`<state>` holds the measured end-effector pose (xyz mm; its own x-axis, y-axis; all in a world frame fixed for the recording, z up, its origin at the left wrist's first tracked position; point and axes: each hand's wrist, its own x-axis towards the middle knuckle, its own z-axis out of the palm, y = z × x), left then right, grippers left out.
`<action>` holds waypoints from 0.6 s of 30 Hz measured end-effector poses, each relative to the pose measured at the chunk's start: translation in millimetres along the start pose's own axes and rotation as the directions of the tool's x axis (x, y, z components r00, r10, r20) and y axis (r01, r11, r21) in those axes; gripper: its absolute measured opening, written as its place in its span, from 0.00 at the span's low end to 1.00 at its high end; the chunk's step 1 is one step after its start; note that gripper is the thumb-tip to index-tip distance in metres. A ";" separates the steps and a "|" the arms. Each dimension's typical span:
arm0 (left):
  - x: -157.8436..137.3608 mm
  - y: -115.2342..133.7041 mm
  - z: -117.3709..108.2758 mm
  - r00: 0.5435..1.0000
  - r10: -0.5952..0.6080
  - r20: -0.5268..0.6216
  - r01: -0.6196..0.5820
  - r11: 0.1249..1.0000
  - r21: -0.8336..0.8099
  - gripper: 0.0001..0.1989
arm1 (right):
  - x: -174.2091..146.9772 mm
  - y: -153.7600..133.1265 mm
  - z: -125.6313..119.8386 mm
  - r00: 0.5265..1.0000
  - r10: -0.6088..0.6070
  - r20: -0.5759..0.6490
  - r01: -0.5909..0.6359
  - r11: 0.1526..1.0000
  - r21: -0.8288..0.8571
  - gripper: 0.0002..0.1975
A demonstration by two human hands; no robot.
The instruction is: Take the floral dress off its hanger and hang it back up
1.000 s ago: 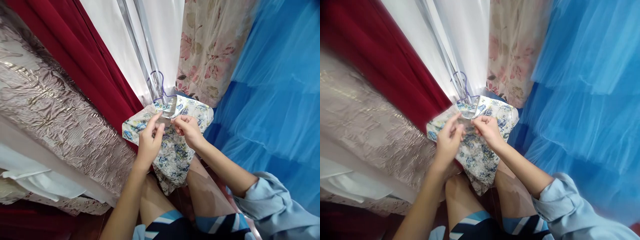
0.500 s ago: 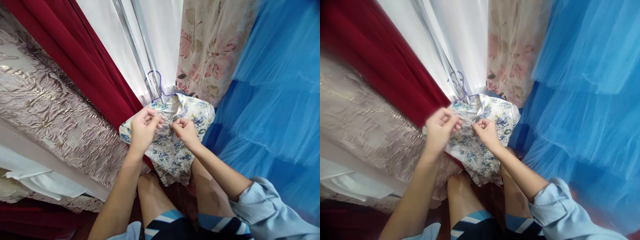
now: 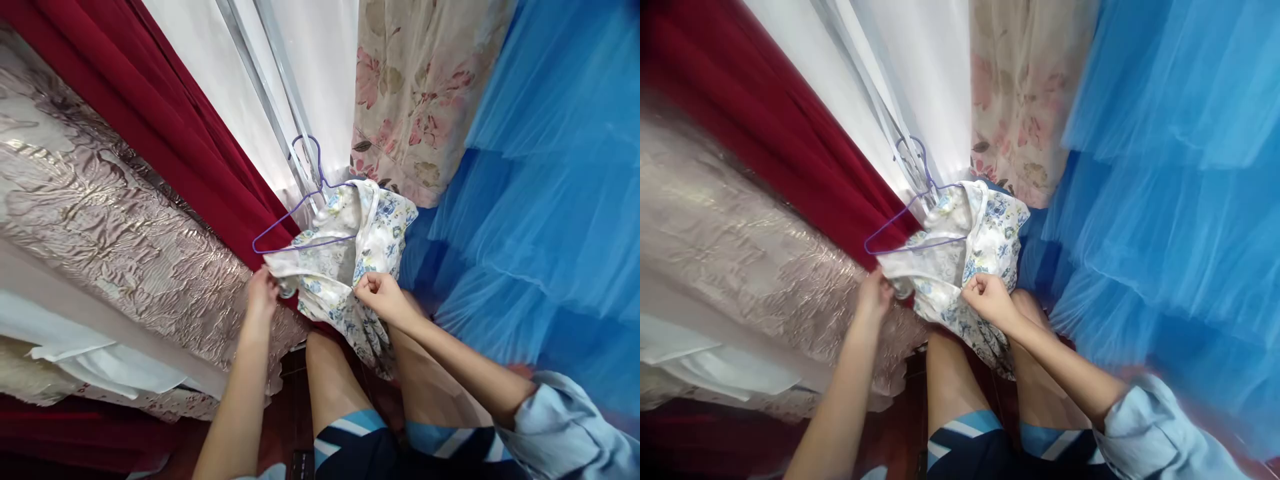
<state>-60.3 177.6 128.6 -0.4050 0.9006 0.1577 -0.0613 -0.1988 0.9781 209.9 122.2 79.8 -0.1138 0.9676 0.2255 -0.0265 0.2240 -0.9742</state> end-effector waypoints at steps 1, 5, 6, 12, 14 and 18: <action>-12.7 -13.6 3.9 0.995 -0.050 0.087 0.045 0.997 0.055 0.11 | 0.2 5.1 -0.8 1.000 0.015 0.019 -0.015 0.999 -0.035 0.06; -58.8 -40.1 28.8 0.915 -0.148 0.376 0.079 0.978 0.193 0.14 | -2.5 28.1 -8.9 0.994 0.086 0.071 -0.055 0.929 -0.365 0.02; -66.7 -39.0 36.3 0.897 -0.113 0.427 0.029 0.980 0.198 0.14 | -4.2 31.6 -10.5 0.995 0.073 0.062 -0.037 0.892 -0.452 0.07; -101.4 9.9 81.6 0.723 0.167 0.670 -0.340 0.931 0.134 0.07 | 3.6 21.0 -9.5 0.956 -0.274 0.109 0.292 0.833 -0.471 0.42; -111.7 28.1 94.4 0.651 0.199 0.733 -0.409 0.905 0.118 0.06 | 19.1 13.0 -11.4 0.944 -0.294 0.149 0.329 0.861 -0.388 0.30; -120.3 38.0 110.1 0.618 0.273 0.737 -0.518 0.847 0.120 0.05 | 53.8 7.7 -23.0 0.902 -0.190 0.388 0.254 0.960 -0.119 0.08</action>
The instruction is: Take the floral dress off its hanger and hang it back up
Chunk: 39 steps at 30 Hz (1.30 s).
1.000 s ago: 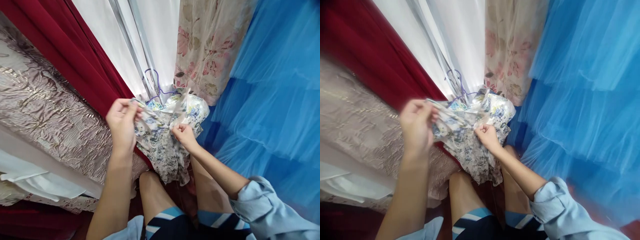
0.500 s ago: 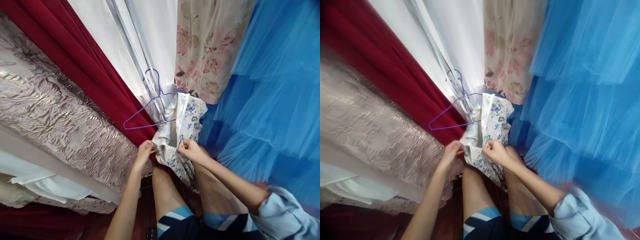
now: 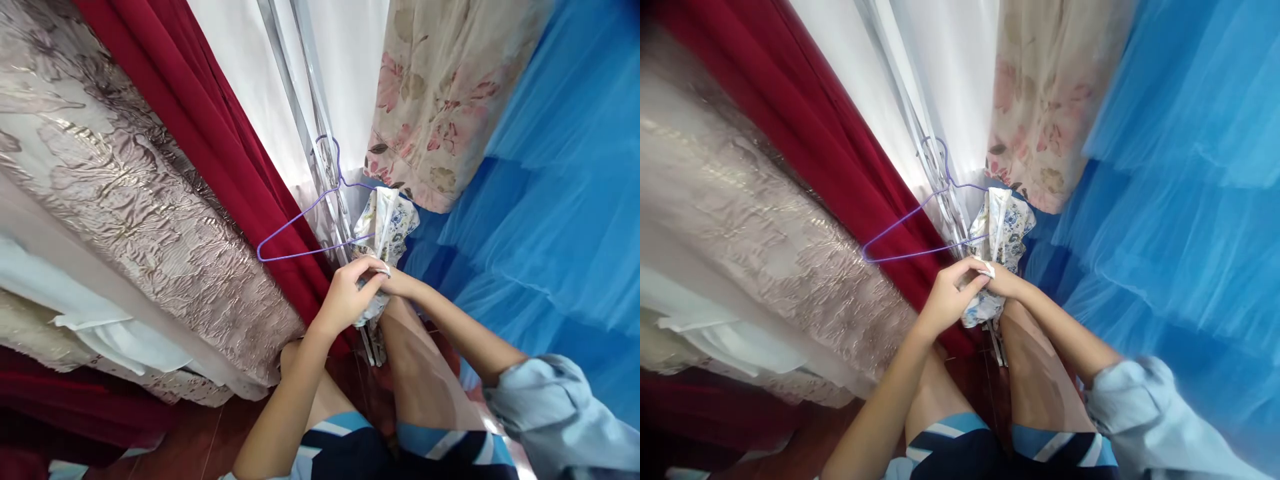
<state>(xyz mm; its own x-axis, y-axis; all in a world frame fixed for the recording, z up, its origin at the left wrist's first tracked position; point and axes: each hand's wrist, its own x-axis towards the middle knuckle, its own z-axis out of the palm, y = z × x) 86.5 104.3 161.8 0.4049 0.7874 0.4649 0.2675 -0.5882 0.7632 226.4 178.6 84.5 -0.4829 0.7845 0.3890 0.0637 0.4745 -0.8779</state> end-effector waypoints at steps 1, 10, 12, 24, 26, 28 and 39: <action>0.4 -3.8 2.4 1.000 -0.008 -0.028 0.007 1.000 -0.018 0.06 | 3.8 3.8 -5.1 1.000 0.030 -0.005 -0.030 0.997 0.075 0.07; -24.2 -74.6 14.0 0.955 -0.244 -0.167 0.202 0.951 -0.233 0.23 | -7.2 48.5 -42.8 0.655 0.567 -0.500 -0.357 0.815 0.457 0.18; -30.8 -83.0 12.3 0.949 -0.264 -0.170 0.225 0.949 -0.221 0.23 | -11.7 44.5 -41.7 0.678 0.592 -0.436 -0.385 0.791 0.475 0.17; -52.1 -66.6 -5.5 0.935 -0.303 0.186 0.328 0.936 -0.127 0.17 | -26.8 -92.8 -45.6 0.863 0.298 0.408 -0.459 0.799 0.387 0.14; -64.1 -67.2 -11.3 0.887 -0.387 0.252 0.424 0.899 -0.111 0.14 | -25.0 -98.9 -57.1 0.904 0.265 0.335 -0.385 0.846 0.369 0.15; -75.6 -70.0 -22.0 0.881 -0.405 0.244 0.436 0.895 -0.089 0.12 | -21.2 -94.7 -67.5 0.942 0.291 0.167 -0.333 0.876 0.349 0.14; -88.0 -59.8 -113.4 0.896 -0.445 -0.006 0.445 0.896 -0.016 0.08 | 16.0 -37.6 -92.5 0.909 0.035 -0.415 -0.046 0.999 -0.017 0.19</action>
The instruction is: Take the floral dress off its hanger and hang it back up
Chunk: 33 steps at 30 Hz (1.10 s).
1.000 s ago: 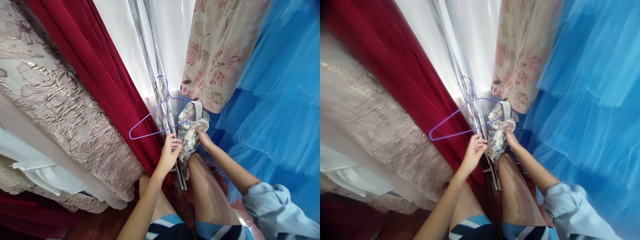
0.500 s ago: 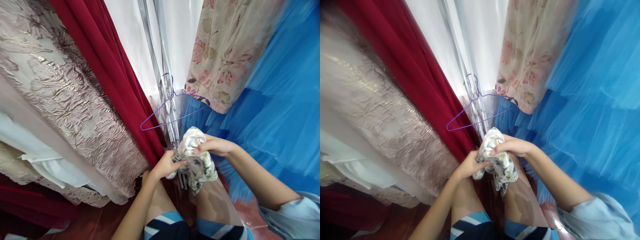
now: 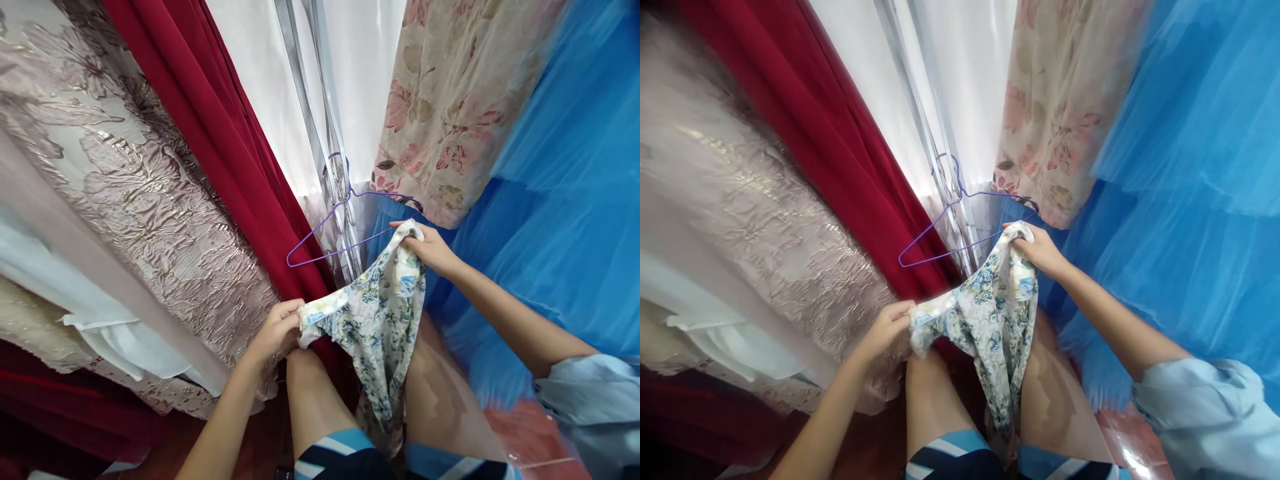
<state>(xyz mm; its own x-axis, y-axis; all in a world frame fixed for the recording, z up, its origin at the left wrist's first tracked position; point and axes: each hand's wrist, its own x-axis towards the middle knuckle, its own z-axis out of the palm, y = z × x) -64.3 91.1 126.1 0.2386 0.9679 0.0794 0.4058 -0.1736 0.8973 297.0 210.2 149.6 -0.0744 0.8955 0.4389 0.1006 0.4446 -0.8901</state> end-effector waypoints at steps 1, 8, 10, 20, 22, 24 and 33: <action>-1.8 5.1 -4.8 0.999 0.008 0.032 -0.007 0.999 -0.050 0.08 | 4.5 4.1 0.7 1.000 -0.012 0.013 0.012 0.999 -0.036 0.21; 14.5 36.3 -57.2 0.984 0.179 0.008 -0.126 0.658 0.742 0.04 | 27.0 48.5 12.5 0.985 0.034 0.168 -0.008 0.988 -0.154 0.27; 28.2 41.2 -73.1 0.980 0.200 -0.001 -0.101 0.499 0.861 0.05 | 26.9 56.8 17.2 0.983 -0.011 0.184 0.046 0.981 -0.189 0.26; 37.8 59.4 -80.7 0.973 0.230 -0.027 -0.092 0.492 0.866 0.06 | 18.2 49.5 19.6 0.986 -0.088 0.140 0.126 0.948 -0.292 0.07; 30.5 52.9 -84.3 0.975 0.222 -0.023 -0.077 0.433 0.898 0.07 | 17.7 48.7 21.5 0.983 -0.072 0.166 0.116 0.955 -0.272 0.04; 24.1 47.9 -91.1 0.972 0.230 -0.039 -0.060 0.408 0.911 0.09 | 16.9 48.0 24.7 0.980 -0.061 0.189 0.109 0.962 -0.251 0.05; 31.0 59.9 -101.0 0.974 0.178 -0.139 0.041 0.465 0.885 0.12 | 5.8 43.0 31.8 0.985 -0.034 0.172 0.061 0.986 -0.158 0.06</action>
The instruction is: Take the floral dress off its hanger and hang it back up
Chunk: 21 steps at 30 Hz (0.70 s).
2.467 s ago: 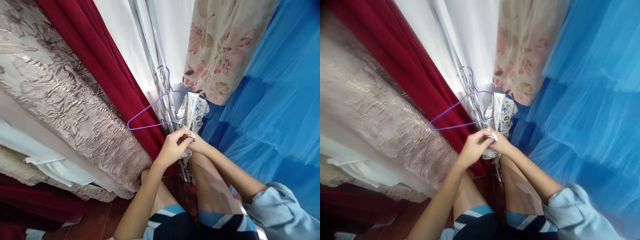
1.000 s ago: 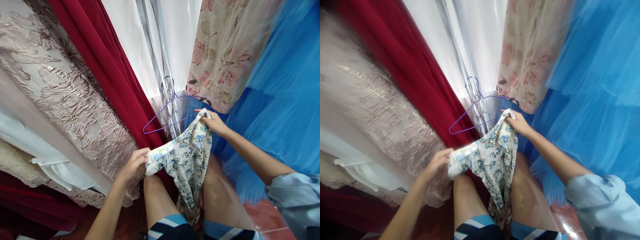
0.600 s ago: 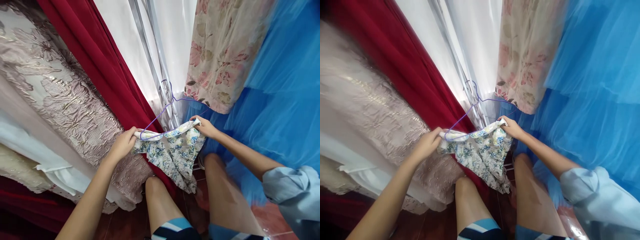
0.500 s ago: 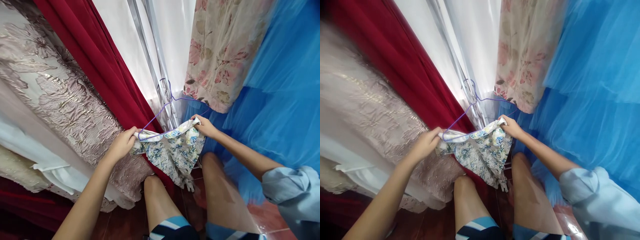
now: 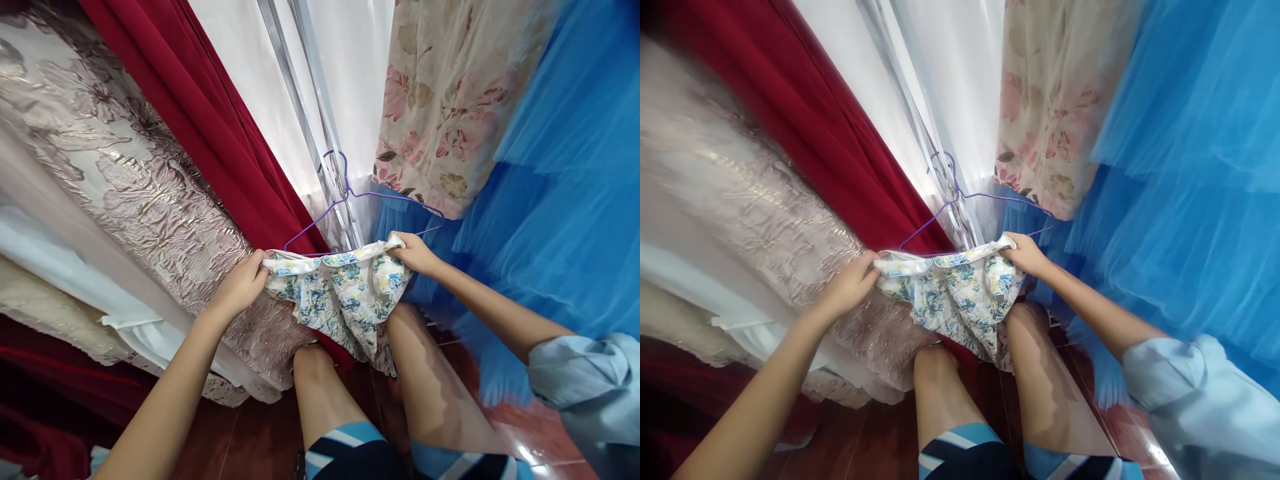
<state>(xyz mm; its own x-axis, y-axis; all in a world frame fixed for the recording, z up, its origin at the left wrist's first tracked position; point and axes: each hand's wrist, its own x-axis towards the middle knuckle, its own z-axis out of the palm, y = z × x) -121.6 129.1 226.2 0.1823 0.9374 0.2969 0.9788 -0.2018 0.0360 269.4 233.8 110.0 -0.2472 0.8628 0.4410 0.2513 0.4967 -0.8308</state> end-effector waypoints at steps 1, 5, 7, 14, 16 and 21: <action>2.5 0.7 2.4 1.000 -0.010 0.019 0.009 1.000 0.004 0.11 | -1.8 -1.0 0.4 1.000 -0.004 -0.012 0.004 1.000 -0.011 0.06; 7.3 -3.0 18.6 0.999 -0.012 0.053 0.010 1.000 0.023 0.11 | -8.1 -3.9 3.5 0.999 -0.017 -0.038 0.015 0.998 -0.057 0.05; 7.5 -6.5 25.6 0.999 0.001 0.053 -0.002 1.000 0.012 0.11 | -9.8 -4.5 4.7 0.999 -0.021 -0.041 0.018 0.998 -0.061 0.04; 17.8 15.5 17.8 0.996 0.030 -0.086 -0.047 0.976 -0.211 0.09 | -15.7 -6.2 8.5 1.000 0.016 0.007 -0.016 1.000 0.020 0.05; 27.1 37.5 10.2 0.994 0.048 -0.101 -0.074 0.959 -0.274 0.08 | -21.6 -9.1 12.2 1.000 0.016 0.008 -0.016 0.999 0.035 0.03; 54.9 89.7 4.4 0.973 0.139 -0.185 -0.180 0.956 -0.232 0.11 | -39.0 -25.3 15.8 0.999 0.018 0.047 -0.022 0.996 0.087 0.03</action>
<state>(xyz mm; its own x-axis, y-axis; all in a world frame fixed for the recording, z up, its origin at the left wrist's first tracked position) -23.4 163.7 241.5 0.2958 0.8315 0.4702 0.8809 -0.4278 0.2024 257.9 186.1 108.4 -0.2867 0.8662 0.4093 0.1744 0.4673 -0.8667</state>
